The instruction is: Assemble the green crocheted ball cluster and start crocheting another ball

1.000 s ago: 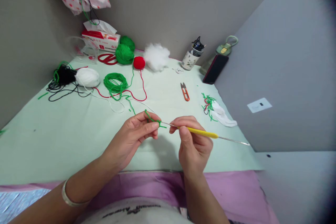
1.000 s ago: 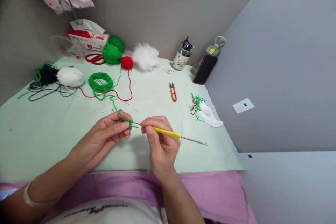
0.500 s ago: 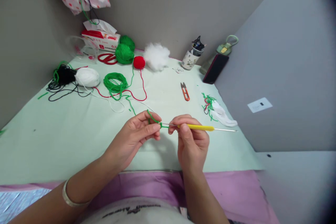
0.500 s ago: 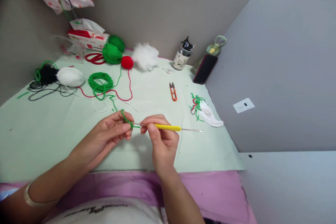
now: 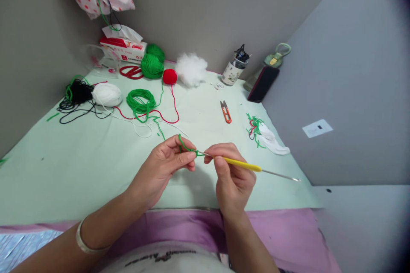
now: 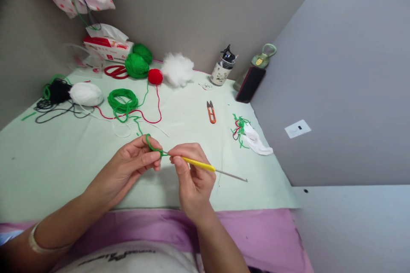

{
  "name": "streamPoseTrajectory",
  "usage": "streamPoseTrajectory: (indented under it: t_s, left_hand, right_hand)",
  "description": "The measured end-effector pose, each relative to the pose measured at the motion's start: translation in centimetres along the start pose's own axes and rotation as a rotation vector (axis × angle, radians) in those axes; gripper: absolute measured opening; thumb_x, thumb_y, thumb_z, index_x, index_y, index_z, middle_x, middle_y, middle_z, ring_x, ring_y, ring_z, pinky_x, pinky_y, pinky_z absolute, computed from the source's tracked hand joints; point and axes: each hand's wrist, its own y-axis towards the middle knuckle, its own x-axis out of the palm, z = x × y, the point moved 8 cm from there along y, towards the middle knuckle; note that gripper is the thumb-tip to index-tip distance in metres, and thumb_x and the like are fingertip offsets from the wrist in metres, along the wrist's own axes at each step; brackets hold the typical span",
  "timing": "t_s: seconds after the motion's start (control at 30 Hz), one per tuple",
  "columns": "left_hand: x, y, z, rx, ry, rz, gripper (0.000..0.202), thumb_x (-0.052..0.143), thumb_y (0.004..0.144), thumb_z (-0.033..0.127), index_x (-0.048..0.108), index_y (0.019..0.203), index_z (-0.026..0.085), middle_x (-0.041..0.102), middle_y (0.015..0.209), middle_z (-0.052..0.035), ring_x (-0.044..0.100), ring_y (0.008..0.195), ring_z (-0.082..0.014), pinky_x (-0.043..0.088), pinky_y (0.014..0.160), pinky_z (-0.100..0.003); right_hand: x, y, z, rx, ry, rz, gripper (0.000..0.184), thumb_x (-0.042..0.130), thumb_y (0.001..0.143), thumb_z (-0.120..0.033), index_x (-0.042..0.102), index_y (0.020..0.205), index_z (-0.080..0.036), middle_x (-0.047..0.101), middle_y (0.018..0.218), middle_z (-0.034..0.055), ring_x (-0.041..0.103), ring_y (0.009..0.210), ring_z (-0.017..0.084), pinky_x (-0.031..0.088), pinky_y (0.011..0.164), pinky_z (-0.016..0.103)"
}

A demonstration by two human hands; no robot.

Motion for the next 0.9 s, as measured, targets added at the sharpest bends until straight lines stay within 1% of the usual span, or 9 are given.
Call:
streamPoseTrajectory:
  t_s: [0.17,0.27,0.37,0.47,0.53,0.6,0.7,0.8,0.9]
  left_hand:
    - [0.1,0.0,0.0,0.032,0.051,-0.003,0.015,0.08,0.078,0.024,0.069,0.087,0.019,0.063,0.075,0.0023,0.059,0.065,-0.011,0.047,0.068,-0.026]
    - [0.2,-0.1,0.0,0.012,0.027,0.0,0.023,0.081,0.078,0.024,0.069,0.097,0.02,0.064,0.077,0.0033,0.058,0.063,-0.0095,0.045,0.066,-0.024]
    - [0.4,-0.2,-0.1,-0.04,-0.003,-0.01,0.03,0.078,0.081,0.026,0.067,0.109,0.021,0.06,0.07,0.0048,0.056,0.062,-0.0093,0.044,0.064,-0.023]
    - [0.7,-0.4,-0.3,-0.074,-0.03,-0.032,0.033,0.077,0.083,0.028,0.066,0.113,0.022,0.057,0.067,0.0057,0.049,0.055,-0.0069,0.039,0.056,-0.02]
    - [0.6,-0.5,-0.2,-0.041,-0.026,-0.012,0.038,0.079,0.08,0.026,0.066,0.116,0.022,0.056,0.07,0.0055,0.043,0.052,-0.0049,0.034,0.05,-0.019]
    - [0.5,-0.5,-0.3,-0.013,-0.037,0.018,0.042,0.081,0.079,0.024,0.066,0.118,0.023,0.054,0.071,0.0059,0.037,0.051,-0.0036,0.029,0.047,-0.018]
    - [0.8,-0.5,-1.1,-0.099,-0.138,-0.014,0.041,0.078,0.082,0.024,0.067,0.121,0.021,0.045,0.066,0.0075,0.028,0.048,-0.002,0.025,0.045,-0.016]
    - [0.8,-0.3,-1.2,-0.156,-0.237,-0.047,0.034,0.076,0.084,0.022,0.071,0.117,0.017,0.037,0.064,0.0084,0.02,0.048,-0.0013,0.023,0.043,-0.014]
    - [0.5,-0.2,-0.4,-0.095,-0.217,-0.027,0.033,0.077,0.083,0.019,0.073,0.115,0.019,0.045,0.07,0.0061,0.022,0.049,-0.0006,0.024,0.043,-0.014]
  right_hand:
    - [0.3,-0.3,-0.4,-0.028,-0.082,-0.052,0.023,0.058,0.094,-0.01,0.073,0.101,-0.025,0.071,0.09,0.0033,0.065,0.084,0.019,0.052,0.071,0.036]
    - [0.2,-0.4,-0.2,-0.013,-0.052,-0.013,0.024,0.057,0.095,-0.01,0.073,0.1,-0.026,0.07,0.089,0.003,0.065,0.083,0.018,0.052,0.071,0.036]
    - [0.2,-0.3,-0.1,-0.011,-0.006,0.02,0.023,0.057,0.095,-0.011,0.074,0.1,-0.026,0.07,0.089,0.0034,0.065,0.082,0.018,0.052,0.071,0.036]
    - [0.3,-0.2,0.1,0.01,0.058,0.011,0.023,0.056,0.096,-0.014,0.074,0.099,-0.026,0.068,0.086,0.003,0.064,0.075,0.017,0.052,0.066,0.034]
    - [0.8,-0.4,0.2,-0.003,-0.032,-0.066,0.024,0.056,0.095,-0.013,0.074,0.103,-0.028,0.068,0.088,0.0037,0.064,0.076,0.017,0.053,0.066,0.034]
    - [1.2,-0.8,-0.2,-0.097,-0.233,-0.133,0.031,0.058,0.094,-0.011,0.074,0.113,-0.03,0.068,0.097,0.006,0.066,0.086,0.019,0.055,0.071,0.036]
    - [0.9,-1.1,-0.7,-0.22,-0.355,-0.107,0.037,0.06,0.093,-0.011,0.073,0.119,-0.033,0.069,0.103,0.0073,0.066,0.091,0.021,0.056,0.074,0.038]
    - [-0.6,-0.1,0.4,-0.041,-0.14,-0.012,0.024,0.059,0.095,-0.015,0.076,0.104,-0.029,0.068,0.085,0.0043,0.065,0.08,0.019,0.054,0.068,0.035]
    - [-0.8,0.6,1.4,0.127,0.14,0.017,0.019,0.058,0.097,-0.02,0.076,0.096,-0.026,0.064,0.081,0.0019,0.06,0.068,0.015,0.05,0.061,0.032]
